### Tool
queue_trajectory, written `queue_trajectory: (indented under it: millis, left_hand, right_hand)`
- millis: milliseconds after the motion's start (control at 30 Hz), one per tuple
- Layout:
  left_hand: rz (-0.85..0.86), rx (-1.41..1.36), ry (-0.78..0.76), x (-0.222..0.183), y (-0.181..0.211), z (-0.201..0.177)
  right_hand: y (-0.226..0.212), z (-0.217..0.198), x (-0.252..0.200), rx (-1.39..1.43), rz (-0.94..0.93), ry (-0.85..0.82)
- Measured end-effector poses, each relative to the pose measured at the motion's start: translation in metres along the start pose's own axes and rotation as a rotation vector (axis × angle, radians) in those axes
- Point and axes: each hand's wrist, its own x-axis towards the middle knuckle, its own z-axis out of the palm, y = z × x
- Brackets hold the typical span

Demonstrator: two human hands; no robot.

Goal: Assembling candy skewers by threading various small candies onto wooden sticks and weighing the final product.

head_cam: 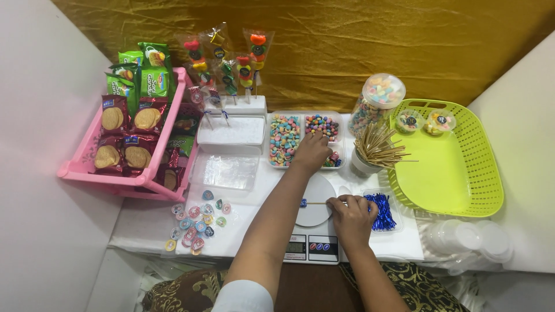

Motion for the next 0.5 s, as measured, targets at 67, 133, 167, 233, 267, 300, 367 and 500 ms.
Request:
queue_trajectory:
  millis: [67,133,167,233,267,300,367,500]
  left_hand:
    - [0.01,0.011,0.054,0.0,-0.002,0.01]
    - [0.015,0.022,0.107,-0.004,-0.003,0.02]
    - [-0.024,-0.015,0.08,-0.007,-0.004,0.026]
    - [-0.061,-0.053,0.049,-0.009,-0.006,0.018]
    - [-0.124,-0.128,-0.072,-0.008,-0.008,0.005]
    - [-0.186,-0.202,-0.194,-0.006,-0.009,-0.009]
    - [-0.198,-0.205,-0.206,-0.006,-0.014,-0.004]
    - [-0.208,-0.203,-0.228,0.002,-0.009,-0.009]
  right_hand:
    - [0.002,0.001,0.001,-0.005,-0.002,-0.003]
    - [0.002,0.002,0.0,-0.01,-0.008,-0.009]
    - [0.003,0.002,0.0,-0.009,-0.011,-0.007]
    - [0.002,0.002,-0.001,-0.008,-0.009,-0.007]
    - [0.002,0.001,-0.001,-0.016,-0.01,-0.007]
    - [0.002,0.001,0.0,-0.023,-0.01,-0.006]
    - [0.002,0.002,0.0,-0.016,-0.006,-0.008]
    - [0.001,-0.001,0.0,0.003,0.001,-0.023]
